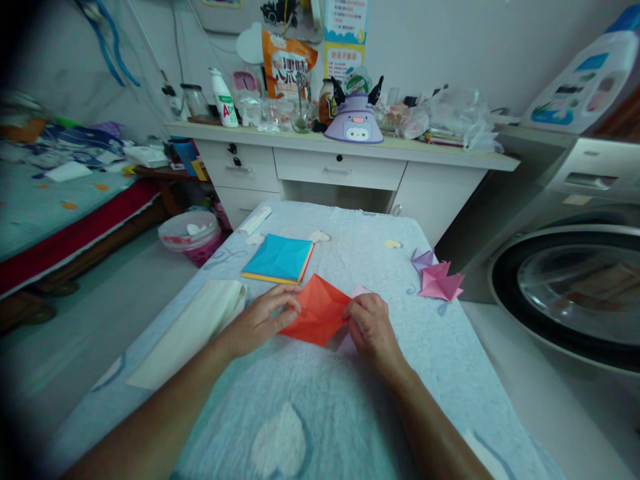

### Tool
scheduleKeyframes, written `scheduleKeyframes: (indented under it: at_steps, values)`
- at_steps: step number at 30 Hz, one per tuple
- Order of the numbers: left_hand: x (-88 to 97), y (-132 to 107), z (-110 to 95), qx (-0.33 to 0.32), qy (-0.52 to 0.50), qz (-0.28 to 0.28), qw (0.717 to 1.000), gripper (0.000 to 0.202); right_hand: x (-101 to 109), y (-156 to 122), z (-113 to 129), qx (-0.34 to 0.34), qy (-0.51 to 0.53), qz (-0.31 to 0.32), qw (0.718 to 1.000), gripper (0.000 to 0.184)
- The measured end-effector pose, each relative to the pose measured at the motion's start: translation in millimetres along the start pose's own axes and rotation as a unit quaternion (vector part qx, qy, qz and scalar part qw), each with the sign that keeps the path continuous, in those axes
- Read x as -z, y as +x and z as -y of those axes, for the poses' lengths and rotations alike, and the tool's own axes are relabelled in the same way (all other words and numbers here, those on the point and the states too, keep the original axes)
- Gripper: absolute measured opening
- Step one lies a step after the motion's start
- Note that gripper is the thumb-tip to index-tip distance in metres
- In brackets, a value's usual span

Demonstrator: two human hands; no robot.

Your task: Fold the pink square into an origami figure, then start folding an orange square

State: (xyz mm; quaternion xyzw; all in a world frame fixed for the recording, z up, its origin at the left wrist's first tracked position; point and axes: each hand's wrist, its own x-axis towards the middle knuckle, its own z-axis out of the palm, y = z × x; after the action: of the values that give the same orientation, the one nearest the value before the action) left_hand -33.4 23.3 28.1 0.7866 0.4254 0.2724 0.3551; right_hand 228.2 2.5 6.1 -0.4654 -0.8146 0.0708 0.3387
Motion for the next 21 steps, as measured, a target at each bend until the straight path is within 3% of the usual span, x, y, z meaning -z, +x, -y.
scheduleKeyframes:
  at_steps: [2, 5, 11, 16, 21]
  values:
    - [-0.9, 1.7, 4.0, 0.010, -0.019, -0.019, 1.000, 0.036, 1.4, -0.2, 0.9, 0.004, 0.001, -0.015, 1.000, 0.019]
    - [-4.8, 4.5, 13.1, 0.029, -0.027, -0.047, 0.998, 0.027, 2.7, -0.1, 3.2, 0.019, 0.027, -0.025, 0.999, 0.020]
    - [-15.1, 6.2, 24.8, 0.086, -0.062, -0.023, 0.994, 0.028, -1.0, -0.3, 1.2, 0.025, 0.029, -0.015, 0.999, 0.022]
    - [-15.4, 6.5, 25.4, 0.101, -0.064, -0.053, 0.991, 0.032, -8.5, -1.6, -4.5, 0.028, -0.006, 0.041, 0.999, 0.023]
    - [-14.3, 8.2, 26.4, 0.124, -0.061, -0.097, 0.986, 0.035, -7.9, -2.0, 5.2, 0.019, -0.008, 0.108, 0.994, 0.027]
